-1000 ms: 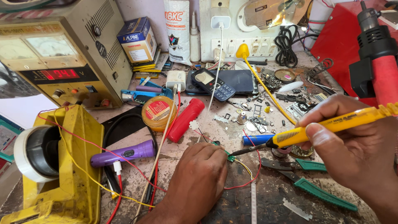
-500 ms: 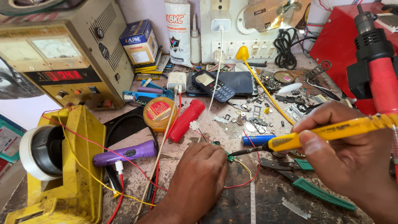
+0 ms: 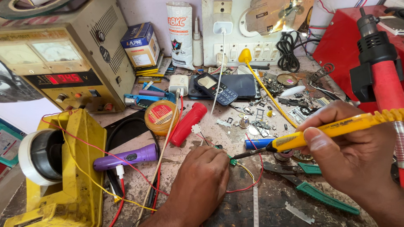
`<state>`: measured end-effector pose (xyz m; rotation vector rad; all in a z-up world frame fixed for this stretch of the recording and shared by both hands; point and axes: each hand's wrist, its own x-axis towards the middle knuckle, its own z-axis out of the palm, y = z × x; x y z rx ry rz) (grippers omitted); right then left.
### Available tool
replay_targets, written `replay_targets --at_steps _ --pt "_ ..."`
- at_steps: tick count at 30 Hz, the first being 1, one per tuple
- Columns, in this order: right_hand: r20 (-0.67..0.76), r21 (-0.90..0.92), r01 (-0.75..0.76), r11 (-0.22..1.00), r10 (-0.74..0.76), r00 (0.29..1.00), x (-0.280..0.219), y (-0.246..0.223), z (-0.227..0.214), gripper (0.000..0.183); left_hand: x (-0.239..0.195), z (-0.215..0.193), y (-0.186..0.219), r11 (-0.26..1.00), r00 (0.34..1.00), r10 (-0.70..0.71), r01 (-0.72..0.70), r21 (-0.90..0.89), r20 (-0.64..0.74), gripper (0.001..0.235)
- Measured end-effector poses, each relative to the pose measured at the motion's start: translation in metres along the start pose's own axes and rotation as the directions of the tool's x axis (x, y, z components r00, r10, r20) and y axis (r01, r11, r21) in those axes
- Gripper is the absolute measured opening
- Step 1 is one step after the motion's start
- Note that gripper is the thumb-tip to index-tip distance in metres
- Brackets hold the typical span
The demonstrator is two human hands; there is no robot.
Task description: The person holds a small green circuit board and uses a soldering iron to solder wires to it. The person then picks up a blue cylindrical battery and solders wires to its terminals.
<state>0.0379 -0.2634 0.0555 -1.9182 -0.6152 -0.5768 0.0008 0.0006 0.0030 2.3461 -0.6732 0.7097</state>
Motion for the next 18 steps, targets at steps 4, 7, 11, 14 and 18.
replay_targets --at_steps 4,7,11,14,18 --pt "0.006 -0.016 -0.005 1.0 0.005 1.0 0.0004 -0.0005 -0.0006 0.012 0.0002 0.0001 -0.0003 1.0 1.0 0.018 -0.018 0.011 -0.011 0.007" --pt "0.019 0.011 -0.002 1.0 0.001 1.0 0.0017 -0.0019 -0.0006 0.011 0.0 0.0002 -0.0003 1.0 1.0 0.006 -0.006 0.008 -0.002 0.007" --pt "0.028 0.008 -0.033 0.999 0.033 0.999 0.0033 -0.0027 0.0002 0.01 -0.0002 0.0 -0.0006 1.0 1.0 0.006 -0.006 0.015 0.003 0.008" --pt "0.036 0.009 -0.023 1.0 0.023 0.999 0.0031 -0.0046 -0.0001 0.01 -0.0003 -0.0003 -0.0006 1.0 1.0 0.007 -0.007 0.019 0.005 0.007" --pt "0.057 -0.002 0.004 1.0 -0.004 0.998 0.0016 -0.0068 -0.0006 0.01 0.0002 -0.0011 -0.0008 1.0 1.0 -0.001 0.0 0.016 0.022 0.007"
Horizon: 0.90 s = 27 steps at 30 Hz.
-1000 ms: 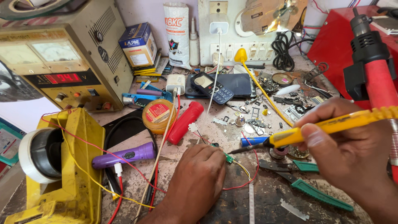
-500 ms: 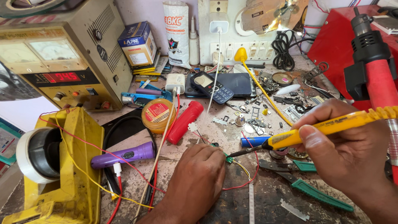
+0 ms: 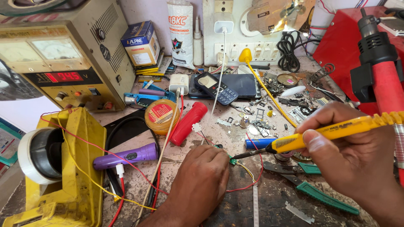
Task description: The person holds a small green circuit board and uses a soldering iron to solder wires to it. The person then picks up a blue cylindrical battery and solders wires to its terminals.
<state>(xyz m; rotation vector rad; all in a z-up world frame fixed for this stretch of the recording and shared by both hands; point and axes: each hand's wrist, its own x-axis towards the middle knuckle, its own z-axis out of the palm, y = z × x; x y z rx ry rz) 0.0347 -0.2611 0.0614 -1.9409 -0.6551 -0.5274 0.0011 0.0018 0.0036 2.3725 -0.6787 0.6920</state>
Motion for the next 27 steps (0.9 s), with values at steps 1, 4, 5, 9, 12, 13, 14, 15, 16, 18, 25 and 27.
replay_targets --at_steps 1,4,5,9,12,13,14,15,16,18,25,27 --pt "-0.005 -0.012 -0.017 1.0 0.017 1.0 -0.001 0.0 0.0 0.011 0.0 0.0 0.0 1.0 1.0 -0.002 0.002 0.0 -0.002 0.006" --pt "-0.058 0.033 -0.044 0.998 0.046 0.997 0.0 0.001 0.0 0.013 0.0 0.001 0.0 1.0 1.0 0.005 -0.005 0.003 -0.013 0.006" --pt "-0.096 0.102 -0.034 0.994 0.044 0.994 0.002 0.001 -0.002 0.014 0.001 0.001 0.0 1.0 1.0 0.016 -0.015 0.007 -0.022 0.006" --pt "-0.204 0.059 -0.012 0.998 0.024 0.979 0.004 -0.002 -0.009 0.018 -0.002 0.001 -0.002 1.0 1.0 -0.005 0.005 0.005 0.019 0.007" --pt "-0.172 0.068 0.006 0.998 0.006 0.985 0.0 -0.001 -0.009 0.019 -0.002 0.003 -0.002 0.999 1.0 0.023 -0.022 0.029 -0.022 0.009" --pt "-0.167 0.042 -0.006 0.999 0.013 0.986 -0.001 -0.001 -0.009 0.02 -0.001 0.004 -0.002 0.999 0.999 0.027 -0.026 0.03 -0.021 0.01" --pt "-0.159 0.018 -0.016 1.0 0.018 0.987 -0.001 -0.001 -0.009 0.02 -0.002 0.004 -0.002 0.999 0.999 0.029 -0.028 0.033 -0.021 0.011" --pt "-0.152 -0.006 -0.025 1.0 0.024 0.988 -0.002 -0.002 -0.009 0.02 -0.002 0.004 -0.002 0.999 0.999 0.031 -0.03 0.036 -0.022 0.012" --pt "-0.158 -0.013 -0.036 0.999 0.034 0.987 -0.001 -0.003 -0.009 0.02 -0.002 0.004 -0.002 0.998 0.999 0.039 -0.037 0.044 -0.027 0.012" --pt "-0.171 -0.028 -0.06 0.998 0.055 0.984 -0.001 -0.006 -0.009 0.02 -0.002 0.004 -0.002 0.997 0.998 0.054 -0.052 0.057 -0.036 0.014" --pt "-0.165 0.0 0.006 1.0 -0.006 0.986 0.001 -0.011 -0.01 0.021 -0.002 0.002 -0.001 0.995 0.997 0.058 -0.061 0.075 0.046 0.019" --pt "-0.17 0.02 0.03 0.999 -0.026 0.985 0.002 -0.012 -0.011 0.021 -0.002 -0.001 -0.002 0.994 0.996 0.07 -0.073 0.075 0.049 0.018"
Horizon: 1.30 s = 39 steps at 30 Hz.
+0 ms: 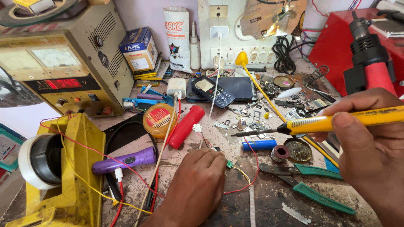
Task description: The person holds a small green circuit board and uses a soldering iron to solder wires to it. The person then picks up a blue cylindrical battery and solders wires to its terminals.
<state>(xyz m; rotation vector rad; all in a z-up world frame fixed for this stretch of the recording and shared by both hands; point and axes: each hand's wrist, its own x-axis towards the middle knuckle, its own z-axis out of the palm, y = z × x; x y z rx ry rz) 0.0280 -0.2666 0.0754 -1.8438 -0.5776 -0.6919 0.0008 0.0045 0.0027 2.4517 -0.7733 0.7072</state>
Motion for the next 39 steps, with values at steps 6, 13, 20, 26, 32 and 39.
replay_targets --at_steps 6,13,20,26,32,39 --pt "-0.133 -0.028 -0.059 0.998 0.055 0.99 0.002 0.009 0.0 0.025 -0.005 -0.007 -0.006 1.0 0.983 -0.012 0.016 0.017 -0.182 0.018" --pt "-0.409 -0.214 -0.108 0.971 0.011 0.913 0.06 0.017 -0.044 0.028 0.007 -0.021 -0.014 0.952 0.938 -0.301 0.285 -0.115 -0.172 0.016" --pt "-0.262 -0.593 0.015 0.805 -0.21 0.942 0.057 0.013 -0.053 0.026 0.005 -0.023 -0.015 0.847 0.874 -0.476 0.484 -0.22 0.095 0.026" --pt "-0.11 -0.771 0.068 0.633 -0.237 0.965 0.08 0.019 -0.053 0.03 0.004 -0.022 -0.02 0.84 0.89 -0.444 0.453 -0.299 0.103 0.024" --pt "-0.053 -0.794 -0.031 0.607 -0.019 0.998 0.086 0.022 -0.032 0.035 -0.002 -0.023 -0.023 0.861 0.925 -0.373 0.372 -0.347 0.065 0.025" --pt "-0.234 -0.705 -0.181 0.686 0.016 0.972 0.086 0.001 -0.04 0.035 0.002 -0.029 -0.02 0.832 0.9 -0.419 0.434 -0.345 0.121 0.024"
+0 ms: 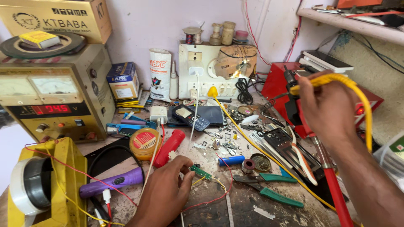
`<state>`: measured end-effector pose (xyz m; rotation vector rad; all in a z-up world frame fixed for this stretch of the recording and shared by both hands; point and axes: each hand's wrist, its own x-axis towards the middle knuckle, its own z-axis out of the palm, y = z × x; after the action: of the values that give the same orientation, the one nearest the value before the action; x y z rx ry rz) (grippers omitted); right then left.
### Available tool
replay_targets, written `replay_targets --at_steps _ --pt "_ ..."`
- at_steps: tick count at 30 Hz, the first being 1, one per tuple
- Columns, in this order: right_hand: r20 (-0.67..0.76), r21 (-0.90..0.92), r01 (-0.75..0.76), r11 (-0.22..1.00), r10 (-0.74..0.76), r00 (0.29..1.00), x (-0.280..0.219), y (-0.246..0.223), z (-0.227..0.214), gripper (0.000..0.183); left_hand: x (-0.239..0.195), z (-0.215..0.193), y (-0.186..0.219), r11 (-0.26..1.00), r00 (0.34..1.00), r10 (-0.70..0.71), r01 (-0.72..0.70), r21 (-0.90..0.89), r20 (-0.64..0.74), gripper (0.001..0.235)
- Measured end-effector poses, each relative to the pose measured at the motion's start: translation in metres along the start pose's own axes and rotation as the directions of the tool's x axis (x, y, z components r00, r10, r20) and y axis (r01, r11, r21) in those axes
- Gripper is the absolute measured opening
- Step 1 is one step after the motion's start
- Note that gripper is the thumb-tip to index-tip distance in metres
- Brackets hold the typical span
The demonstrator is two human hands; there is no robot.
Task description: The person holds a small green circuit board and uses a soldering iron to solder wires to it. The person then picks up a blue cylindrical battery and solders wires to its terminals.
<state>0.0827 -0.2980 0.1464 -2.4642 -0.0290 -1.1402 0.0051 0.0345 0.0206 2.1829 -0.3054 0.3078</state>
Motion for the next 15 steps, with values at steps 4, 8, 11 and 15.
replay_targets --at_steps 4,8,11,15 --pt "0.136 -0.086 0.12 0.989 -0.107 0.985 0.007 0.015 0.034 0.034 -0.001 0.004 -0.003 1.0 1.0 0.018 -0.019 -0.014 -0.025 0.026" --pt "0.237 0.286 -0.14 0.948 0.072 0.969 -0.011 0.012 0.065 0.05 -0.002 0.0 -0.002 0.999 0.997 0.048 -0.048 0.0 -0.061 0.024" --pt "0.47 0.55 -0.574 0.607 0.343 0.813 -0.056 0.0 0.058 0.095 -0.002 0.001 -0.005 0.999 0.997 0.045 -0.044 0.018 -0.06 0.023" --pt "0.584 0.363 -0.457 0.812 0.184 0.79 -0.114 -0.037 0.039 0.053 -0.005 0.001 -0.004 0.983 0.976 0.176 -0.168 0.072 -0.126 0.031"
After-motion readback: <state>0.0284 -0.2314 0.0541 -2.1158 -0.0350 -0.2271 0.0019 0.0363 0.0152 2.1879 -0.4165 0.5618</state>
